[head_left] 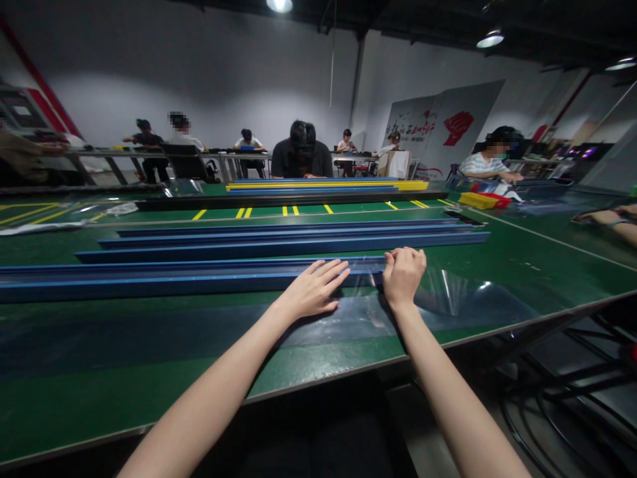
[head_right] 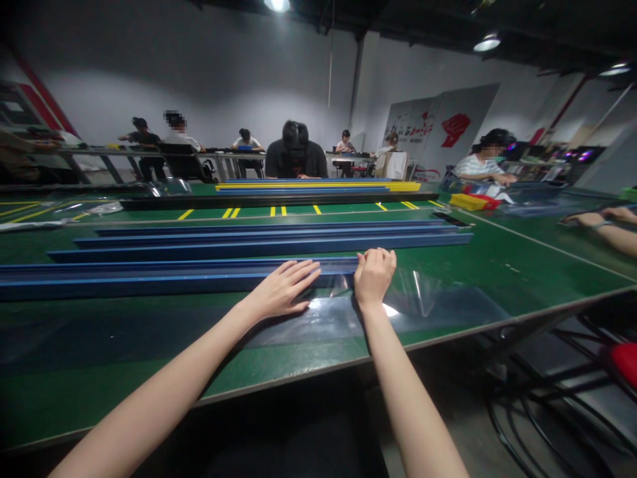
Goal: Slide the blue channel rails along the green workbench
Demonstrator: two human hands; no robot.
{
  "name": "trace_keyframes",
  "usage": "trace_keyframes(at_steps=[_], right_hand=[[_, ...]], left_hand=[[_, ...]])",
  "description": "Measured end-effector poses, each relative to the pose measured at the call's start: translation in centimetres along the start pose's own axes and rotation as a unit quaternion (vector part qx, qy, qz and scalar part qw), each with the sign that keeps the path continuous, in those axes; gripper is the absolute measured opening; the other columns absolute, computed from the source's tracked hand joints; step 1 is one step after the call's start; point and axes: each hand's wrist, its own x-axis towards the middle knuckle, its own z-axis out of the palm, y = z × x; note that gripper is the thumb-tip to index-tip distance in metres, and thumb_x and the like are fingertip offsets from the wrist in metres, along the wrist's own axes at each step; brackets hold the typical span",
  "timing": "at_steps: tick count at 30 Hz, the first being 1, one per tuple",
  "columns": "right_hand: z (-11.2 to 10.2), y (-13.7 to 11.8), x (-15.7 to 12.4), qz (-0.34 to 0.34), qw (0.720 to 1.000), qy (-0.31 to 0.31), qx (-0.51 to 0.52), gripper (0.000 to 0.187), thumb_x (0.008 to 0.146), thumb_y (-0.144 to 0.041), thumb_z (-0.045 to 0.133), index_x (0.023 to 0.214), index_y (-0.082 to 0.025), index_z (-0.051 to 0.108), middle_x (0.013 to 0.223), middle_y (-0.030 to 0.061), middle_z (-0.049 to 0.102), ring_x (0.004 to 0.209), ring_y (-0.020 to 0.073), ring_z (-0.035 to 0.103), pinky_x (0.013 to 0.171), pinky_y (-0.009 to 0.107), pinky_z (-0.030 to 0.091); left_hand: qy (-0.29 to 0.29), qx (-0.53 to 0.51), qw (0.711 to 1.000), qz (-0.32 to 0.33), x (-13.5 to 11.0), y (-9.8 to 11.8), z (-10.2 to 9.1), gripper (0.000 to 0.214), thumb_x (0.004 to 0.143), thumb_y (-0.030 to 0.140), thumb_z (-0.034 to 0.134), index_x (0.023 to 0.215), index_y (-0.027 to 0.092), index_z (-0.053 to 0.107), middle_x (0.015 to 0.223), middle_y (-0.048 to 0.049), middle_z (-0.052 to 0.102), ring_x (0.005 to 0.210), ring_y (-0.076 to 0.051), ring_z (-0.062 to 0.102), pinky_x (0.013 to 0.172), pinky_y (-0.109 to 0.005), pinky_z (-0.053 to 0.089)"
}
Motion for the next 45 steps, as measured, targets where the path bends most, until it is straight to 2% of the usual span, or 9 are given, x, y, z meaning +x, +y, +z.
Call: trace_keyframes(at_steps=[9, 13, 19, 24, 26, 29, 36, 41, 45], right_hand=[[-0.2, -0.4, -0.1, 0.016, 1.0, 0.024, -0.008, 0.025, 0.088, -0.033, 0.036, 0.08, -0.017, 0.054, 0.103, 0.01, 0.059, 0.115, 0.0259, 0.04, 0.103, 0.052, 0.014], [-0.4, -1.0, -0.1, -0.01, 1.0, 0.005, 0.013, 0.027, 0.088, -0.032, 0.035, 0.092, -0.017, 0.057, 0.117, 0.0107, 0.055, 0.122, 0.0254, 0.036, 0.102, 0.05, 0.016], [-0.9, -2.1, 0.0, -0.126, 0.983, -0.099, 0.09, 0.035, 0.089, -0.025, 0.029, 0.109, -0.015, 0.055, 0.125, 0.0104, 0.053, 0.122, 0.0183, 0.038, 0.1, 0.037, 0.027], [-0.2, -2.3, -0.7, -0.174, 0.957, -0.223, 0.064, 0.04, 0.09, -0.031, 0.029, 0.116, -0.016, 0.055, 0.126, 0.0078, 0.053, 0.12, 0.0203, 0.042, 0.097, 0.037, 0.03], [0.1, -2.3, -0.9, -0.167, 0.952, -0.253, 0.049, 0.041, 0.09, -0.032, 0.028, 0.117, -0.016, 0.055, 0.125, 0.0079, 0.054, 0.118, 0.0211, 0.045, 0.095, 0.036, 0.032], [0.4, -2.3, -1.0, -0.153, 0.953, -0.259, 0.046, 0.042, 0.09, -0.033, 0.028, 0.118, -0.016, 0.055, 0.126, 0.0075, 0.053, 0.117, 0.0211, 0.046, 0.094, 0.036, 0.033], [0.2, -1.8, -0.9, -0.083, 0.967, -0.234, 0.052, 0.037, 0.089, -0.036, 0.032, 0.108, -0.019, 0.06, 0.118, 0.0062, 0.059, 0.112, 0.0204, 0.05, 0.093, 0.036, 0.032], [-0.1, -1.0, -0.7, -0.018, 0.976, -0.216, 0.035, 0.034, 0.087, -0.038, 0.035, 0.099, -0.02, 0.062, 0.113, 0.0071, 0.062, 0.11, 0.0203, 0.051, 0.09, 0.037, 0.032], [-0.2, -0.8, -0.7, -0.013, 0.978, -0.207, 0.027, 0.034, 0.087, -0.037, 0.035, 0.097, -0.019, 0.062, 0.112, 0.0082, 0.062, 0.108, 0.0202, 0.052, 0.088, 0.036, 0.031]], left_hand=[[0.032, 0.058, 0.995, -0.074, 0.1, -0.2, 0.3, 0.041, 0.091, 0.033, 0.036, 0.131, 0.023, 0.039, 0.134, -0.0077, 0.044, 0.125, -0.023, 0.037, 0.097, -0.04, 0.033], [0.021, 0.068, 0.993, -0.094, 0.0, -0.1, 0.9, 0.039, 0.092, 0.031, 0.033, 0.129, 0.025, 0.042, 0.133, -0.0079, 0.046, 0.123, -0.023, 0.041, 0.093, -0.038, 0.037], [-0.002, 0.057, 0.992, -0.109, -0.2, 0.0, 1.8, 0.039, 0.092, 0.033, 0.032, 0.129, 0.025, 0.041, 0.133, -0.0069, 0.046, 0.121, -0.021, 0.043, 0.093, -0.037, 0.038], [-0.018, 0.052, 0.991, -0.126, -0.1, -0.3, 1.7, 0.039, 0.092, 0.032, 0.032, 0.13, 0.025, 0.041, 0.133, -0.0059, 0.046, 0.121, -0.02, 0.043, 0.094, -0.036, 0.038], [-0.022, 0.052, 0.99, -0.131, -0.1, -0.4, 1.7, 0.039, 0.092, 0.031, 0.033, 0.13, 0.025, 0.04, 0.134, -0.0056, 0.045, 0.122, -0.02, 0.042, 0.094, -0.036, 0.037], [-0.017, 0.054, 0.99, -0.131, -0.2, -0.5, 1.6, 0.039, 0.092, 0.031, 0.033, 0.13, 0.025, 0.041, 0.134, -0.0054, 0.045, 0.122, -0.02, 0.042, 0.095, -0.035, 0.037], [0.001, 0.059, 0.986, -0.157, -0.7, -0.8, 1.5, 0.038, 0.092, 0.03, 0.033, 0.126, 0.022, 0.046, 0.131, -0.0064, 0.049, 0.12, -0.021, 0.044, 0.091, -0.036, 0.039], [0.002, 0.06, 0.981, -0.186, -0.8, -0.7, 1.5, 0.039, 0.09, 0.036, 0.035, 0.125, 0.024, 0.048, 0.13, -0.0076, 0.05, 0.119, -0.024, 0.045, 0.09, -0.039, 0.04], [0.001, 0.061, 0.98, -0.19, -0.7, -0.6, 1.6, 0.043, 0.089, 0.044, 0.035, 0.124, 0.023, 0.049, 0.13, -0.0074, 0.049, 0.119, -0.025, 0.045, 0.09, -0.04, 0.039]])
